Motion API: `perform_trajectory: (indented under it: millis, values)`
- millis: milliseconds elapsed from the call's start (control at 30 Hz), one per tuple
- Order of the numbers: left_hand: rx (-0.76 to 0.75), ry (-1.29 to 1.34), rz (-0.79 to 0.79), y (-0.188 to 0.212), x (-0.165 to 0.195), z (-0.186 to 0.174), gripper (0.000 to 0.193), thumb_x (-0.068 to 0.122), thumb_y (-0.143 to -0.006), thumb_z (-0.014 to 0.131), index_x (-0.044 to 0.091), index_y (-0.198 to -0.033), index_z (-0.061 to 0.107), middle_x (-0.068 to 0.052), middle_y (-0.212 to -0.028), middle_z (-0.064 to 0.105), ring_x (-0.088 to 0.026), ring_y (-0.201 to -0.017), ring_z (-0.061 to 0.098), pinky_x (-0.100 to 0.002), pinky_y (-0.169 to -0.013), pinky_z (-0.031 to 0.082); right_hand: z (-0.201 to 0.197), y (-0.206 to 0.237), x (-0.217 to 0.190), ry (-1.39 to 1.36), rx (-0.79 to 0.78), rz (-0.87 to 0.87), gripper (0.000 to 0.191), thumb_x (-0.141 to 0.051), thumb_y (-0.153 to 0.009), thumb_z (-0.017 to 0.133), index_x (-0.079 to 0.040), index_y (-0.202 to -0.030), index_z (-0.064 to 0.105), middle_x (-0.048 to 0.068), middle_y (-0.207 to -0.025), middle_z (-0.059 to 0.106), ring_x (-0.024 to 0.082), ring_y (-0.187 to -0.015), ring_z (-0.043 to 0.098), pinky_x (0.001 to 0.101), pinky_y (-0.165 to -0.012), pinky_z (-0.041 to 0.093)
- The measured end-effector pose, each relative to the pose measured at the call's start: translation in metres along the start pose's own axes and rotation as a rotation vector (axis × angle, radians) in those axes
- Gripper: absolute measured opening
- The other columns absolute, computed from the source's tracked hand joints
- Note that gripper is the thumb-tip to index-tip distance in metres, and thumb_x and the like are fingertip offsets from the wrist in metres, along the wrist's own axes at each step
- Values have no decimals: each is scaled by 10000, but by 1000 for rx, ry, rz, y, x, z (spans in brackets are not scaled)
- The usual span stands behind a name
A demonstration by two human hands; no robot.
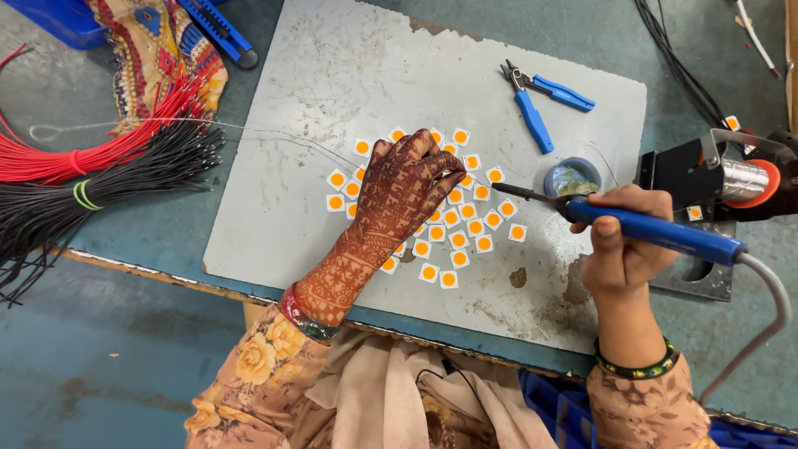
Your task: The person solders small orange LED components laid out on a metal work board, using a soldering iron in the right hand to touch each component while the left hand holds a thin wire lead. The person works through the components one at a time across the board.
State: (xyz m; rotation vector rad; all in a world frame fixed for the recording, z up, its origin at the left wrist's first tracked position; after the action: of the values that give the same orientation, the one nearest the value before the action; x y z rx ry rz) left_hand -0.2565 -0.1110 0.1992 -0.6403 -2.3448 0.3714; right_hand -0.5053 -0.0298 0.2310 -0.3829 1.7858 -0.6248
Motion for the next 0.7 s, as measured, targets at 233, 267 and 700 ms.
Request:
perform_trajectory:
  millis: [233,267,700]
  values:
    - [16,7,6,-15,-15,8,156,315,-896,759,197,-997,774,-9,-980,585,-177,-987,617,-424,-881,368,7,-17,20,21,-17,-9,452,-382,-1128,678,38,-1159,515,108,-997,627,132,-742,643,220,-656,546]
    - [22,9,7,-26,-19,11,153,312,-897,761,197,-997,774,-8,-979,588,-176,-984,618,-425,-879,369,7,-20,23,26,-19,-12,450,-381,-1128,676,40,-1159,518,107,-994,627,132,-739,643,219,-654,544]
    - [58,32,5,-47,3,29,138,292,-878,780,196,-977,775,-1,-971,597,-176,-969,627,-422,-865,371,-16,-37,23,61,-66,-40,447,-382,-1128,672,40,-1153,526,115,-970,656,135,-732,655,219,-665,545]
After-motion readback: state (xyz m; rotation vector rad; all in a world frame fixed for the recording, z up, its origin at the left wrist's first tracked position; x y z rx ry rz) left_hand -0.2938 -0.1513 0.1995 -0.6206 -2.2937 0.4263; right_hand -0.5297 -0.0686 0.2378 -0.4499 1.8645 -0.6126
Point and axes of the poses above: each hand's wrist, its own y-axis away from the middle knuckle, its own z-axis out of the palm, x = y × z, the point moved 10 cm from there along -y, towards the middle knuckle
